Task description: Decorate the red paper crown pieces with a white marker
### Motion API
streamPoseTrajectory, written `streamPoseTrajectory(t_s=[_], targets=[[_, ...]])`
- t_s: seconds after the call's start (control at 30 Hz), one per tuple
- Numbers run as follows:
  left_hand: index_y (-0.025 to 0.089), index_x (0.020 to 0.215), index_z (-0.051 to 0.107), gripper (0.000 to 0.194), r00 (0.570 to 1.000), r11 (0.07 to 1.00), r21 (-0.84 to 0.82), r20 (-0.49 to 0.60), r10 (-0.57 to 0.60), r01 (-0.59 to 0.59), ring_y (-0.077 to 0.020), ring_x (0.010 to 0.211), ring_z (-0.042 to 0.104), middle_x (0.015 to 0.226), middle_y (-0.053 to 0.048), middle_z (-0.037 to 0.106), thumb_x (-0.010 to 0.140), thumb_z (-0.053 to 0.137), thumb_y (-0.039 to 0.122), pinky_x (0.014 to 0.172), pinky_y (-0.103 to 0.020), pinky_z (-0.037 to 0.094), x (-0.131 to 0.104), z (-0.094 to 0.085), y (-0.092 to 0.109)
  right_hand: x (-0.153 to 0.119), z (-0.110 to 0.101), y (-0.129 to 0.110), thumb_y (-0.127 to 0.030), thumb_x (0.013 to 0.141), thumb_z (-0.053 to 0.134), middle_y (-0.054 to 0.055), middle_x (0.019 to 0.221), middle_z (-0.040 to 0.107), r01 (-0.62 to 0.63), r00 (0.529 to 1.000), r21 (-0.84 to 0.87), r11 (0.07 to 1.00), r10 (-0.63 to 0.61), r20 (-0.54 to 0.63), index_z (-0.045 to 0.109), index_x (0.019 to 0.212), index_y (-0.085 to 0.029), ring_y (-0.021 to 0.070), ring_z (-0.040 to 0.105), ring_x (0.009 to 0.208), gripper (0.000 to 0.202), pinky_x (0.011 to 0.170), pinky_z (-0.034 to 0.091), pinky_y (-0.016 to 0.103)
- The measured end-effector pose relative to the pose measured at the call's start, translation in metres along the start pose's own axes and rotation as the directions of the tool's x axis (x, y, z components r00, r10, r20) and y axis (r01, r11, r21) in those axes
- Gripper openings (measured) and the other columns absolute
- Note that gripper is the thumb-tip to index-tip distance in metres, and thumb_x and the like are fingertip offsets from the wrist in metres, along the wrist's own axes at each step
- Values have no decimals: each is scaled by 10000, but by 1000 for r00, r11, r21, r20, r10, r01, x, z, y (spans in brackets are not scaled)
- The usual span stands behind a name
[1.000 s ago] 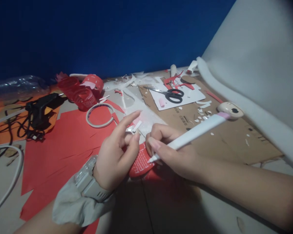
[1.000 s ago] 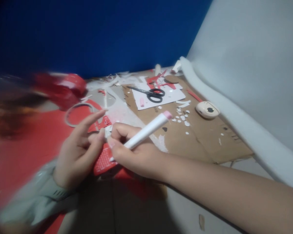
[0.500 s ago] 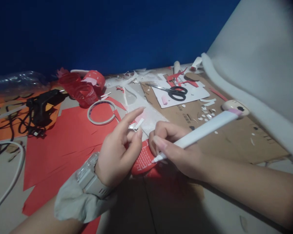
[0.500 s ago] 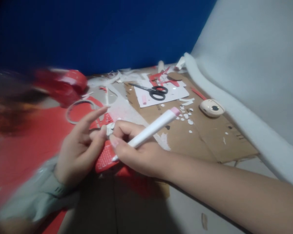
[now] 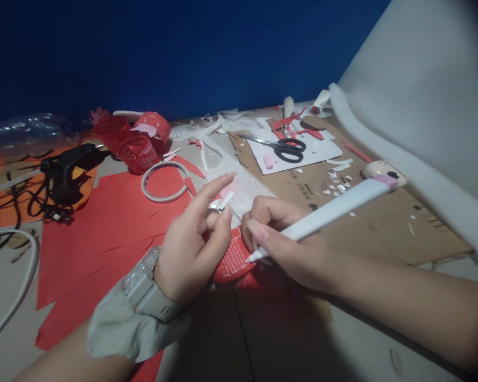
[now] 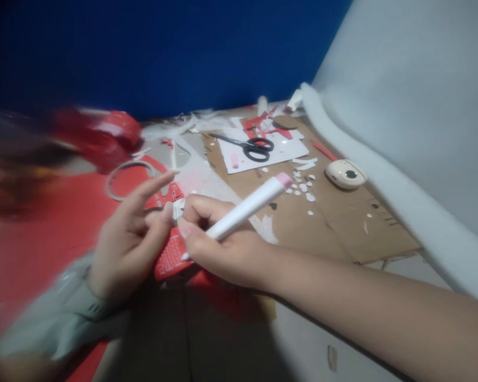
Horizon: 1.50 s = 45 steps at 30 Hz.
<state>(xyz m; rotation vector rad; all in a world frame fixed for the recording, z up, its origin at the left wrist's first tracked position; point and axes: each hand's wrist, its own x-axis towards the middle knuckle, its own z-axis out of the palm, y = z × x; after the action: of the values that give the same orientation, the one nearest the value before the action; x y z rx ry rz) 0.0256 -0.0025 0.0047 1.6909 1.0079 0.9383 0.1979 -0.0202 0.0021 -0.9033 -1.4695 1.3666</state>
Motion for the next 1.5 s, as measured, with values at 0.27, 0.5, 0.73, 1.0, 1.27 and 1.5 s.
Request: streamPoseTrajectory(t_s=[0.27,0.5,0.73,1.0,1.27,1.5], targets=[[288,1425,439,476,1000,1000,13,9,6,-6,-87,456,300,508,85,327,962,470,181,440,-201,262,1,-1,1,0,0,0,-338,955,527,-42,601,434,7,1000,-11,1000,-6,9,428,686,-215,118,381,528,312,520,291,281],[269,1434,429,470,1000,999,15,1,31,-31,-92,454,295,506,86,314,972,455,184,439,-214,255,1,-1,0,-1,0,-3,-363,943,540,-39,590,449,9,1000,3,1000,-9,17,428,678,-216,118,398,522,323,505,293,275],[251,1427,434,480,999,999,39,12,33,-33,-86,453,274,496,93,289,960,466,144,438,-209,247,3,0,1,0,-2,0,-342,952,536,-37,605,454,4,1000,41,999,-5,21,435,696,-217,120,395,526,302,509,285,278],[271,1425,431,466,1000,1000,14,10,16,-17,-86,451,285,514,86,311,971,453,169,431,-216,240,2,-1,1,-1,-2,-2,-360,947,554,-37,596,470,12,1000,51,999,-13,19,450,686,-211,116,402,522,318,501,295,272],[268,1414,446,439,1000,1000,8,-11,2,-2,-86,445,316,509,80,367,985,480,352,451,-215,271,2,1,0,4,2,-1,-333,946,576,-53,582,507,59,996,216,975,-42,-82,476,687,-202,76,377,449,307,428,288,224],[320,1424,419,444,998,995,71,10,65,-65,-85,471,388,575,64,480,985,467,270,478,-207,325,-1,1,-3,6,4,2,-337,926,615,-66,548,511,6,994,260,966,23,-110,442,687,-206,64,373,427,323,402,287,191]])
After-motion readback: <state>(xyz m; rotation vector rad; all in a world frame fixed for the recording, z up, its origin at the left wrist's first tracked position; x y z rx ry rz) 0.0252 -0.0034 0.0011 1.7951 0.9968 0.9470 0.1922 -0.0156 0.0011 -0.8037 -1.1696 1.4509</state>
